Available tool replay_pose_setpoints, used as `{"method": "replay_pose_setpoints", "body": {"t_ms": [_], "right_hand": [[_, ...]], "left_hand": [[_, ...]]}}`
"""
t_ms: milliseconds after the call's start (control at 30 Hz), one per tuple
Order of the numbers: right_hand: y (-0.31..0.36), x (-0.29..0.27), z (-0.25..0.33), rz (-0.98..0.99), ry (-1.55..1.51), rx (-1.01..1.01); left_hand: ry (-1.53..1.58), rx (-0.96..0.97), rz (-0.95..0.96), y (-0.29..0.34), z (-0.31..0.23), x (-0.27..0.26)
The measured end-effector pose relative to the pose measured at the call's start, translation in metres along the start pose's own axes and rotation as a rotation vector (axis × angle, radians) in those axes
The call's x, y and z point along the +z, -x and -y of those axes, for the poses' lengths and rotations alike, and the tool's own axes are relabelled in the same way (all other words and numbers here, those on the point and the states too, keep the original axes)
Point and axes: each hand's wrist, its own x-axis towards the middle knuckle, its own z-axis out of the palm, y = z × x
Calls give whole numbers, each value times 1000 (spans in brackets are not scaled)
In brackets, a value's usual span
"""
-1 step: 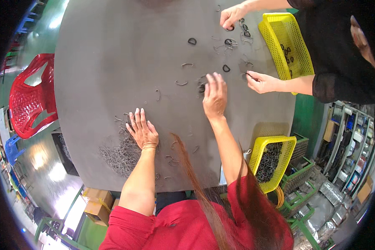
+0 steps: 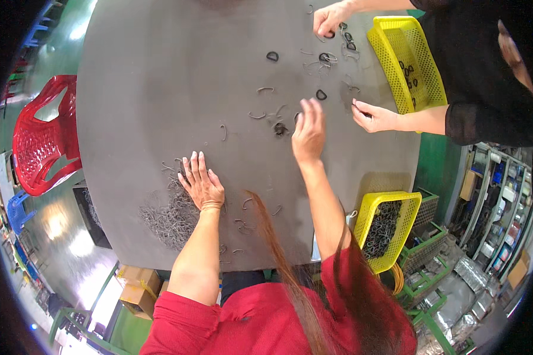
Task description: The person picks up small metal rings and clips from a pile on a table and places them into a yellow basket.
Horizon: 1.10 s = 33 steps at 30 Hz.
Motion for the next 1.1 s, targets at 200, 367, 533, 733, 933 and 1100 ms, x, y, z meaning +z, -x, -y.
{"method": "replay_pose_setpoints", "body": {"t_ms": [200, 367, 533, 733, 933, 1100], "right_hand": [[-42, 2, -37, -2, 163, 203], [-44, -9, -46, 245, 105, 158], [-13, -38, -17, 379, -909, 575], [18, -10, 20, 616, -986, 590], [33, 14, 42, 498, -140, 2], [38, 0, 41, 551, -86, -96]], "left_hand": [[9, 11, -25, 1, -2, 4], [2, 7, -37, 2, 1, 6], [14, 18, -68, 4, 4, 9], [20, 10, -68, 2, 2, 8], [-6, -6, -46, 2, 4, 8], [26, -13, -42, 3, 3, 5]]}}
